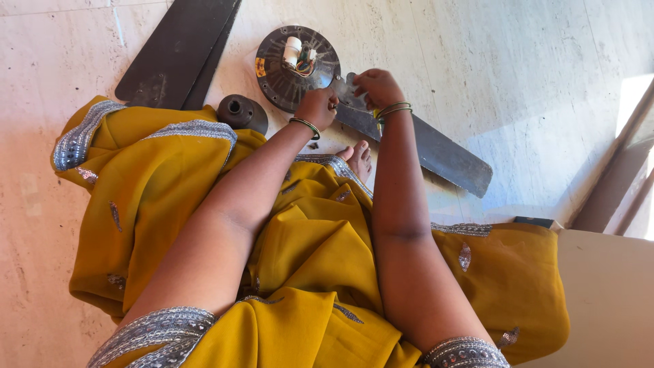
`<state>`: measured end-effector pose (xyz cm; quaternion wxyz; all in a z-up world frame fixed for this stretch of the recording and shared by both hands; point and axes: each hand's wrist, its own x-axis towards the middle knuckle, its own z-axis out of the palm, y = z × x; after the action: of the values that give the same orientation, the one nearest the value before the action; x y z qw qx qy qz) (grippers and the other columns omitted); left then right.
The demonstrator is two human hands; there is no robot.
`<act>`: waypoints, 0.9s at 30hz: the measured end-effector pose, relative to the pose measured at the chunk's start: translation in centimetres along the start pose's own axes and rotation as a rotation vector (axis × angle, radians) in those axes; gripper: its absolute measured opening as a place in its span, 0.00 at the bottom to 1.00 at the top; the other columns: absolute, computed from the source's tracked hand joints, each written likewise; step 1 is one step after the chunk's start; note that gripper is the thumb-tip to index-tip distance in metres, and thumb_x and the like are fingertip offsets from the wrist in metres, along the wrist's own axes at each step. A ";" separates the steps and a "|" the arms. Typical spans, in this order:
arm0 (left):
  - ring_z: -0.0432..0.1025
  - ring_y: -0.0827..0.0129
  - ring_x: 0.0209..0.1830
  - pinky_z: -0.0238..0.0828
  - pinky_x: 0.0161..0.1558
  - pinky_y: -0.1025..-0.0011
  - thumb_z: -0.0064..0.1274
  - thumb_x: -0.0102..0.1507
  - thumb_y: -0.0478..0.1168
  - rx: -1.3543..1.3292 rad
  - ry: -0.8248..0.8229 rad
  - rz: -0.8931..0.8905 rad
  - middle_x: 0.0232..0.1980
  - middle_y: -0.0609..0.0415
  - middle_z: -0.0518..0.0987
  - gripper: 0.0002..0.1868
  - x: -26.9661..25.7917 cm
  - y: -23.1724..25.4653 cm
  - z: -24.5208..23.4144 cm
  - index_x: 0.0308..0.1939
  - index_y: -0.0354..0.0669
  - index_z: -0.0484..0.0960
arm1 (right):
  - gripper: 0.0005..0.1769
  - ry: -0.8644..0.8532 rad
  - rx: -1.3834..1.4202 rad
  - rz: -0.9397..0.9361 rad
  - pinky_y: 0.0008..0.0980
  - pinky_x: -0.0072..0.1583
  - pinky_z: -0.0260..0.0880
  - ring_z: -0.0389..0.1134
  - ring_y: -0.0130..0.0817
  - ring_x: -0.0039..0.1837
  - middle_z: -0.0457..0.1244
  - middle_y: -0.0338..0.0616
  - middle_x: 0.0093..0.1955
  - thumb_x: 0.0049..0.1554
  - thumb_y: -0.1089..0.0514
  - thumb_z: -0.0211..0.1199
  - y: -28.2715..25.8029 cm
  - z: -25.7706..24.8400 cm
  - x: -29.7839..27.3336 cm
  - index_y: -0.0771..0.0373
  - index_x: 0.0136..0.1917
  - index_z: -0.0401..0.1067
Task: The person sits on the floor and uses a screwdriver to tighten screws on the central hub of a disassembled ceiling fan. They work on the fan's motor housing and then attach one of the fan blades to the hub.
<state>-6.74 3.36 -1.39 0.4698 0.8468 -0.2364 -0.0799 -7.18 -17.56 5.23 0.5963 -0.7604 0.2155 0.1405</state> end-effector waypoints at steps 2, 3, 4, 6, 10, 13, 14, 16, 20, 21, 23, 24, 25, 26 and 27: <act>0.80 0.50 0.41 0.76 0.43 0.59 0.62 0.55 0.28 -0.011 0.058 0.031 0.37 0.45 0.84 0.17 -0.2 0.6 -0.6 0.46 0.40 0.77 | 0.13 -0.087 -0.038 0.019 0.26 0.29 0.58 0.59 0.23 0.26 0.70 0.40 0.35 0.57 0.51 0.67 0.9 1.7 0.5 0.64 0.47 0.77; 0.80 0.49 0.41 0.76 0.42 0.57 0.62 0.55 0.28 -0.019 0.068 0.042 0.37 0.44 0.84 0.20 -0.4 0.7 -0.8 0.49 0.39 0.74 | 0.13 -0.117 -0.036 0.015 0.26 0.29 0.58 0.59 0.23 0.26 0.69 0.40 0.35 0.57 0.51 0.69 1.3 2.4 0.7 0.64 0.47 0.78; 0.80 0.48 0.41 0.75 0.41 0.56 0.62 0.55 0.27 -0.028 0.076 0.053 0.37 0.44 0.83 0.23 -0.5 0.9 -0.9 0.51 0.39 0.71 | 0.13 -0.147 -0.033 0.011 0.26 0.29 0.58 0.60 0.23 0.26 0.69 0.40 0.35 0.56 0.52 0.70 1.5 3.0 0.8 0.64 0.46 0.78; 0.80 0.48 0.43 0.75 0.41 0.56 0.62 0.56 0.27 -0.020 0.100 0.108 0.39 0.44 0.84 0.24 -0.5 1.0 -1.1 0.52 0.40 0.69 | 0.11 -0.141 -0.079 0.015 0.26 0.29 0.57 0.59 0.23 0.26 0.65 0.42 0.32 0.56 0.55 0.71 1.9 3.7 1.2 0.65 0.45 0.79; 0.80 0.48 0.42 0.75 0.40 0.55 0.64 0.58 0.29 -0.001 0.127 0.093 0.38 0.45 0.83 0.25 -0.6 1.0 -0.7 0.54 0.40 0.67 | 0.05 -0.168 -0.050 -0.034 0.26 0.30 0.59 0.61 0.23 0.27 0.68 0.40 0.33 0.51 0.63 0.71 2.6 3.6 1.4 0.65 0.43 0.79; 0.80 0.50 0.39 0.74 0.38 0.56 0.64 0.56 0.28 0.026 0.161 0.116 0.36 0.46 0.83 0.27 -0.7 1.0 -0.5 0.54 0.40 0.68 | 0.04 -0.253 -0.005 -0.007 0.24 0.32 0.61 0.62 0.21 0.29 0.70 0.38 0.35 0.52 0.65 0.70 2.9 2.8 1.6 0.64 0.43 0.80; 0.80 0.51 0.39 0.74 0.38 0.57 0.65 0.55 0.29 0.015 0.149 0.094 0.35 0.47 0.82 0.26 -0.6 1.0 -0.4 0.53 0.41 0.69 | 0.04 -0.264 -0.016 0.008 0.24 0.33 0.62 0.62 0.21 0.30 0.70 0.38 0.35 0.52 0.65 0.69 3.1 2.7 1.6 0.64 0.43 0.80; 0.80 0.53 0.37 0.74 0.38 0.58 0.66 0.55 0.30 -0.008 0.125 0.049 0.34 0.49 0.82 0.26 -0.6 1.0 -0.3 0.52 0.42 0.70 | 0.04 -0.287 -0.040 0.038 0.24 0.33 0.62 0.63 0.21 0.31 0.69 0.37 0.35 0.53 0.65 0.69 3.4 2.5 1.6 0.63 0.43 0.80; 0.80 0.54 0.37 0.75 0.38 0.60 0.66 0.53 0.28 -0.042 0.135 0.040 0.34 0.49 0.83 0.25 -0.5 0.5 0.0 0.52 0.42 0.73 | 0.02 -0.287 -0.023 0.019 0.23 0.33 0.62 0.64 0.21 0.32 0.69 0.37 0.36 0.55 0.64 0.67 3.8 2.8 1.5 0.63 0.44 0.76; 0.81 0.54 0.37 0.76 0.39 0.60 0.66 0.53 0.28 -0.054 0.138 0.041 0.34 0.49 0.83 0.25 -0.4 0.3 0.0 0.51 0.42 0.74 | 0.02 -0.295 -0.036 0.016 0.23 0.33 0.61 0.63 0.21 0.32 0.69 0.37 0.37 0.55 0.64 0.67 3.9 2.9 1.5 0.63 0.44 0.76; 0.81 0.55 0.37 0.76 0.39 0.61 0.65 0.53 0.28 -0.071 0.142 0.035 0.34 0.49 0.83 0.24 -0.4 0.1 0.2 0.51 0.42 0.75 | 0.03 -0.322 -0.050 0.007 0.23 0.33 0.61 0.63 0.21 0.32 0.69 0.36 0.38 0.55 0.64 0.66 3.9 2.8 1.4 0.62 0.45 0.75; 0.81 0.56 0.36 0.77 0.39 0.62 0.65 0.53 0.28 -0.076 0.142 0.029 0.34 0.49 0.83 0.23 -0.4 0.0 0.3 0.50 0.42 0.75 | 0.04 -0.341 -0.051 0.001 0.22 0.34 0.61 0.64 0.20 0.32 0.70 0.36 0.38 0.55 0.64 0.67 3.8 2.7 1.5 0.62 0.46 0.76; 0.82 0.56 0.36 0.77 0.39 0.62 0.65 0.54 0.29 -0.080 0.142 0.022 0.34 0.49 0.83 0.23 -0.4 -0.1 0.3 0.50 0.41 0.75 | 0.04 -0.360 -0.051 -0.004 0.22 0.34 0.62 0.64 0.20 0.32 0.70 0.35 0.38 0.55 0.63 0.67 3.8 2.5 1.5 0.62 0.46 0.76; 0.81 0.56 0.36 0.77 0.39 0.62 0.66 0.54 0.29 -0.089 0.146 0.023 0.34 0.48 0.83 0.23 -0.4 -0.3 0.4 0.50 0.41 0.75 | 0.05 -0.368 -0.020 -0.013 0.22 0.34 0.62 0.64 0.19 0.33 0.70 0.35 0.39 0.55 0.64 0.67 4.0 2.3 1.6 0.62 0.47 0.77; 0.81 0.55 0.35 0.76 0.38 0.62 0.66 0.54 0.29 -0.097 0.150 0.023 0.33 0.48 0.83 0.22 -0.3 -0.5 0.5 0.49 0.40 0.75 | 0.06 -0.376 0.011 -0.022 0.21 0.34 0.61 0.63 0.19 0.33 0.70 0.36 0.39 0.55 0.64 0.66 4.2 2.1 1.6 0.62 0.48 0.78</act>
<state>-7.01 3.33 -2.05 0.5275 0.8238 -0.2064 -0.0222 -7.78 -16.64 0.41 0.6318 -0.7197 0.0926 0.2725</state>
